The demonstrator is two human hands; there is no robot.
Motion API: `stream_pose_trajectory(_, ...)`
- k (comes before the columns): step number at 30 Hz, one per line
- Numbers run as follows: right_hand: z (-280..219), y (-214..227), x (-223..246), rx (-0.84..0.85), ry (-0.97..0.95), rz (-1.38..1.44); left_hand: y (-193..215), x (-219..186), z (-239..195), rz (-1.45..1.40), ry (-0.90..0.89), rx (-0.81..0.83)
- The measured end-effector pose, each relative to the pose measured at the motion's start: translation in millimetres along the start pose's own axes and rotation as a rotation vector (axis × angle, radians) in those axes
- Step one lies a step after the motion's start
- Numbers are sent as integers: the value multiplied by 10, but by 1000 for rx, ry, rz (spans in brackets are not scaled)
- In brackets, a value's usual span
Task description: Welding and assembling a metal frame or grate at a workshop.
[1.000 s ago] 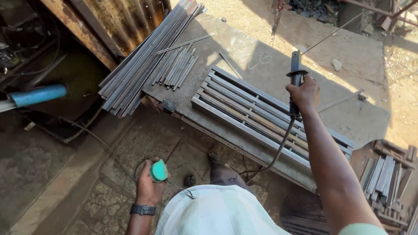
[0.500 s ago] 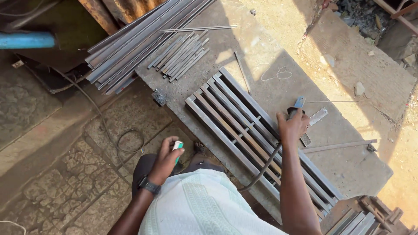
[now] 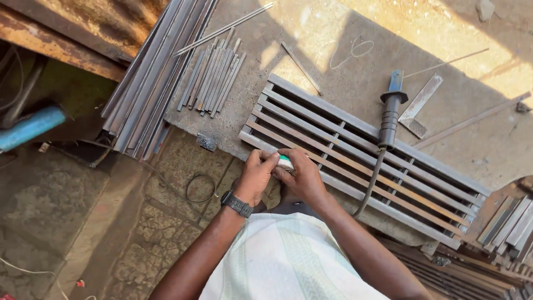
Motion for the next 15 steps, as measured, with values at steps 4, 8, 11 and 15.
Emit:
stream_pose_trajectory(4, -185, -197, -25, -16, -145, -73, 157, -348, 160, 571, -129, 80)
stream_pose_trajectory(8, -462, -485, -238, -1, -412, -43, 139, -1223, 482, 860, -183, 47)
stream_pose_trajectory(11, -602, -743, -406, -51, -668, 299, -111, -1763, 677, 1066, -502, -147)
stream_pose_trajectory(15, -439, -921, -440, -163, -760, 337, -922, -1327, 665, 1449, -1062, 9)
Point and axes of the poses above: each hand's wrist, its own z-axis towards the middle knuckle, its own y-axis out of the back of the hand, x = y × z, the point moved 5 cm from there along z, towards the middle knuckle, and after that the axes turned 13 degrees about z, right-handed, at the moved point
